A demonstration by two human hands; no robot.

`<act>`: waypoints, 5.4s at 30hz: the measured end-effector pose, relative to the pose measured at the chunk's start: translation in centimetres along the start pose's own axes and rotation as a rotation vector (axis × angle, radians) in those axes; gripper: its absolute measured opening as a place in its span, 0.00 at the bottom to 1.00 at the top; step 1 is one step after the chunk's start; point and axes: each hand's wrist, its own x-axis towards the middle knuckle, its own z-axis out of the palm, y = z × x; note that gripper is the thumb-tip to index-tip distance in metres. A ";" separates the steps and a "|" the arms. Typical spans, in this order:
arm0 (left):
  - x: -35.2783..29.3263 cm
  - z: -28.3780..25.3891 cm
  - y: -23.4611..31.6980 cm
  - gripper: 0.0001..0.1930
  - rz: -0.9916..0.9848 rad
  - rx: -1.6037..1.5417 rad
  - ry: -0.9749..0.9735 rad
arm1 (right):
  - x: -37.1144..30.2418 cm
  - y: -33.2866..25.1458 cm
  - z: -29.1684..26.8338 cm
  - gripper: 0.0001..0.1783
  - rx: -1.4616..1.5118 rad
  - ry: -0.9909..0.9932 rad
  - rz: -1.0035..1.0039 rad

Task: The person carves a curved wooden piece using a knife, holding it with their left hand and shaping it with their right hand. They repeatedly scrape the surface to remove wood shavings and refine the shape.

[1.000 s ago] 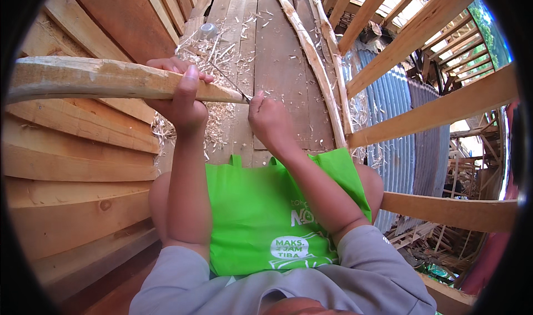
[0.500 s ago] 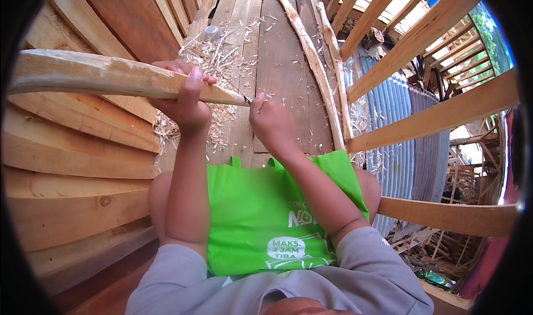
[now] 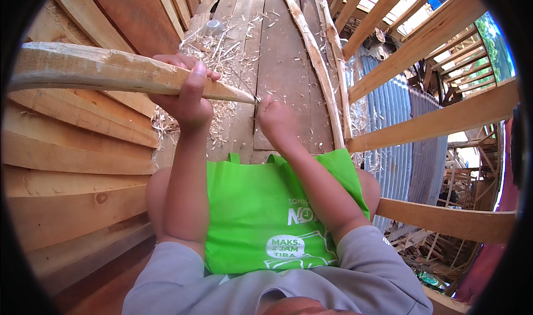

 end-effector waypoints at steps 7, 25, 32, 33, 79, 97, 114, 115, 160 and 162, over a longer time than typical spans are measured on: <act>0.2 0.1 0.7 0.10 -0.018 0.011 -0.003 | -0.7 -0.8 -0.5 0.36 -0.017 0.073 -0.047; 0.6 -1.5 0.0 0.12 0.068 -0.086 -0.045 | -4.6 -4.4 -1.3 0.23 0.325 0.031 -0.351; 0.4 -0.1 0.4 0.11 0.038 -0.044 -0.036 | 0.5 3.9 3.2 0.21 0.124 0.026 -0.209; 0.4 -0.1 0.5 0.12 0.022 -0.025 -0.045 | 0.4 3.7 2.8 0.21 0.114 0.007 -0.199; -0.2 0.8 0.1 0.18 -0.014 0.253 0.380 | -4.3 -4.8 -1.1 0.22 0.256 -0.017 -0.266; -0.3 2.6 0.4 0.21 0.008 0.263 0.411 | 0.2 1.8 3.7 0.23 0.247 0.101 -0.202; -0.3 2.3 0.5 0.19 -0.005 0.241 0.450 | 1.3 2.1 5.3 0.25 0.192 0.009 -0.089; -0.4 2.2 0.5 0.19 -0.008 0.235 0.441 | 1.2 1.9 4.8 0.24 0.181 -0.014 -0.085; -0.4 1.8 0.1 0.25 0.005 0.238 0.381 | 1.4 4.3 5.7 0.14 0.040 0.012 -0.182; -0.2 1.8 0.2 0.23 0.007 0.266 0.395 | 1.6 4.5 5.2 0.13 -0.062 0.009 -0.153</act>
